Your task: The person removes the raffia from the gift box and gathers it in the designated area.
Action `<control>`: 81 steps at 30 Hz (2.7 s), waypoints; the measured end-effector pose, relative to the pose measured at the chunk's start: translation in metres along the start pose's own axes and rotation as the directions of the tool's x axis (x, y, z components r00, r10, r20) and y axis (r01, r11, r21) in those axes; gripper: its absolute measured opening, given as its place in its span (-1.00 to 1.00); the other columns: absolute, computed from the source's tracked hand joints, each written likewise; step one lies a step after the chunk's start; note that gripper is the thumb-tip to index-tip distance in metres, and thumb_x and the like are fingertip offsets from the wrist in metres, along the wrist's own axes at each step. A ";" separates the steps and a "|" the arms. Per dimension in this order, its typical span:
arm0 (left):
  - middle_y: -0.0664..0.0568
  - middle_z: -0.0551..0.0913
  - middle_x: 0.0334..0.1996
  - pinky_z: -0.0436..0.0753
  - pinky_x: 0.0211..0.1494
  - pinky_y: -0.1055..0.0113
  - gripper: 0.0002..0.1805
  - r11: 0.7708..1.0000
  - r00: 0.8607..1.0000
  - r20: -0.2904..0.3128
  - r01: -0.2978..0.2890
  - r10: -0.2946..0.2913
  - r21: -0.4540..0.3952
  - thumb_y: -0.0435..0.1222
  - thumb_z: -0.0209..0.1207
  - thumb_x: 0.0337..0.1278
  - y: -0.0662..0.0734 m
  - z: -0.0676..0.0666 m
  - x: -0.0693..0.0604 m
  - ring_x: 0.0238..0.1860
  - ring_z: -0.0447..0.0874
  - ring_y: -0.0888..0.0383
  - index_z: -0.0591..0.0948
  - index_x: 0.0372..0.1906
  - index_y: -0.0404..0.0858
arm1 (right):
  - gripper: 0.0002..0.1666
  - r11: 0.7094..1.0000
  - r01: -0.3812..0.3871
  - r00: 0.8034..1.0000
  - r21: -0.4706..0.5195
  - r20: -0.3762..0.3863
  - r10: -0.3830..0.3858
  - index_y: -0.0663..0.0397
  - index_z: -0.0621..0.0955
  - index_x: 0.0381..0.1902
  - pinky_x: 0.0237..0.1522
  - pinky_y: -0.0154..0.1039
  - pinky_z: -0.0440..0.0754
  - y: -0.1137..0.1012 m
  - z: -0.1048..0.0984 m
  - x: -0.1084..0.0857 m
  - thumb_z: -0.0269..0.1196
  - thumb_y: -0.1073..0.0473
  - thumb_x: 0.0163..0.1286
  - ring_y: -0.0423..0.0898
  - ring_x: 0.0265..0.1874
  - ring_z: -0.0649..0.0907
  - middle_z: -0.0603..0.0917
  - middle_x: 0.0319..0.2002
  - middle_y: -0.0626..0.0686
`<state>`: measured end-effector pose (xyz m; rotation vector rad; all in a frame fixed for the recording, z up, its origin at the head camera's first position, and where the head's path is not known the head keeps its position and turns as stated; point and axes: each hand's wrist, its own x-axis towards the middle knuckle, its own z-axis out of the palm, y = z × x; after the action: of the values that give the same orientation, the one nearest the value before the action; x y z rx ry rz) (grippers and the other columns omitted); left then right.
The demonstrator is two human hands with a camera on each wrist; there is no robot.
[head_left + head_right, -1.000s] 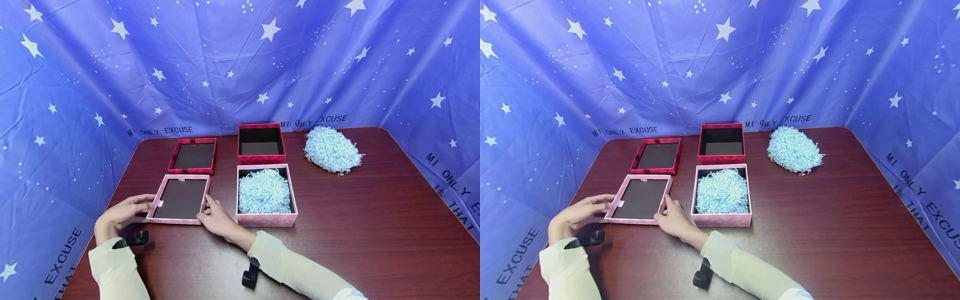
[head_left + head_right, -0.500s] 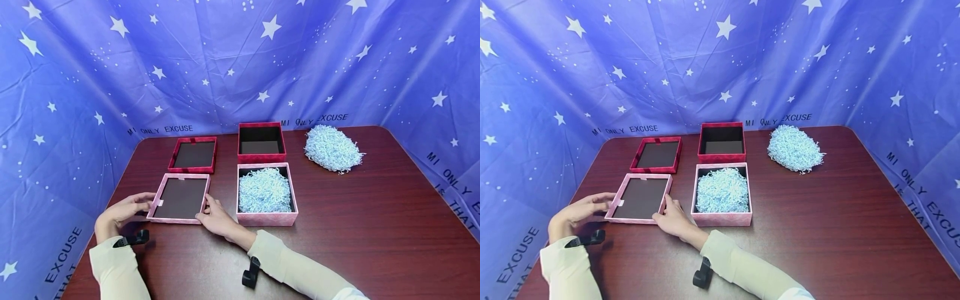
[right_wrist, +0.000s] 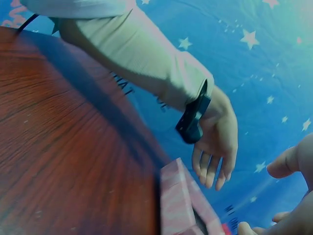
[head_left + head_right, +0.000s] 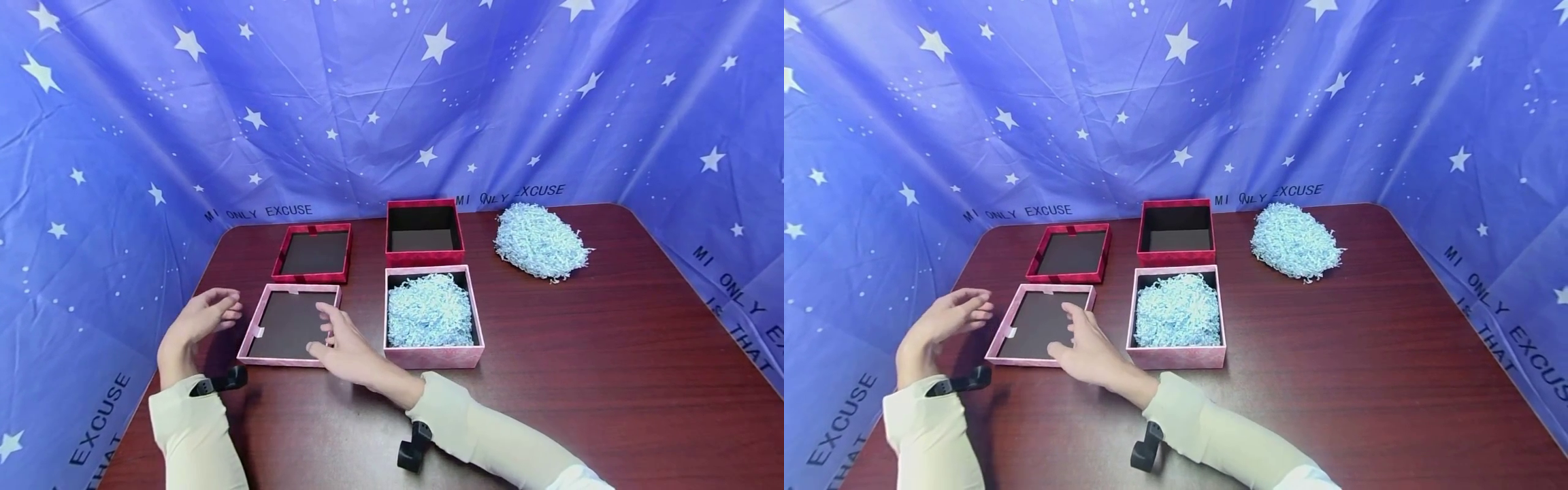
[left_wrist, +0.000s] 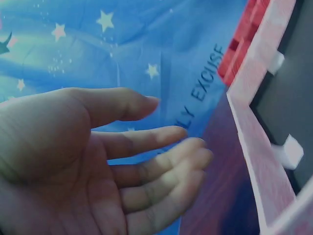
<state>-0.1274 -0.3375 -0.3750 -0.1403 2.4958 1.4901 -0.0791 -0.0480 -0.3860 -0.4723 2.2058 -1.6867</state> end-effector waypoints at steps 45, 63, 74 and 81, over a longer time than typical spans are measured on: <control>-0.40 0.46 -0.03 0.65 0.07 0.13 -0.48 0.934 0.907 0.246 -0.301 0.342 -0.191 -0.52 0.04 0.25 0.105 0.145 0.030 -0.11 0.61 0.07 0.31 0.32 -0.35 | -0.27 0.982 0.170 0.974 -0.079 -0.137 -0.180 0.10 0.23 0.39 0.29 0.07 0.40 -0.016 -0.144 -0.018 0.23 0.27 0.31 0.10 0.28 0.37 0.34 0.31 0.15; -0.29 0.39 0.04 0.69 -0.03 0.10 -0.24 0.971 0.908 0.361 -0.159 0.214 -0.178 -0.45 0.17 0.20 0.118 0.183 0.032 -0.10 0.65 -0.05 0.10 0.45 -0.31 | -0.25 0.861 0.059 0.997 -0.506 -0.010 -0.074 0.10 0.33 0.33 0.26 0.15 0.40 -0.001 -0.172 -0.027 0.33 0.03 0.25 0.14 0.24 0.41 0.36 0.26 0.18; -0.25 0.38 -0.02 0.70 -0.08 0.03 -0.27 0.978 0.916 0.370 -0.095 0.158 -0.184 -0.48 0.17 0.18 0.119 0.185 0.034 -0.20 0.65 0.02 0.14 0.41 -0.22 | -0.06 0.739 -0.029 0.997 -0.673 0.036 0.072 0.03 0.21 0.44 0.27 0.21 0.36 0.001 -0.167 -0.019 0.35 -0.08 0.20 0.18 0.32 0.29 0.27 0.33 0.26; -0.22 0.37 -0.04 0.69 -0.06 0.01 -0.33 0.977 0.912 0.385 -0.067 0.142 -0.201 -0.49 0.15 0.19 0.120 0.185 0.036 -0.20 0.64 0.01 0.16 0.36 -0.23 | 0.06 0.696 -0.075 0.976 -0.714 0.090 0.197 0.04 0.12 0.48 0.34 0.21 0.27 0.003 -0.163 -0.010 0.36 -0.15 0.16 0.24 0.37 0.24 0.17 0.39 0.30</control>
<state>-0.1587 -0.1167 -0.3659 0.2492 2.0698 1.6023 -0.1425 0.0974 -0.3477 -0.5722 2.6250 -0.6212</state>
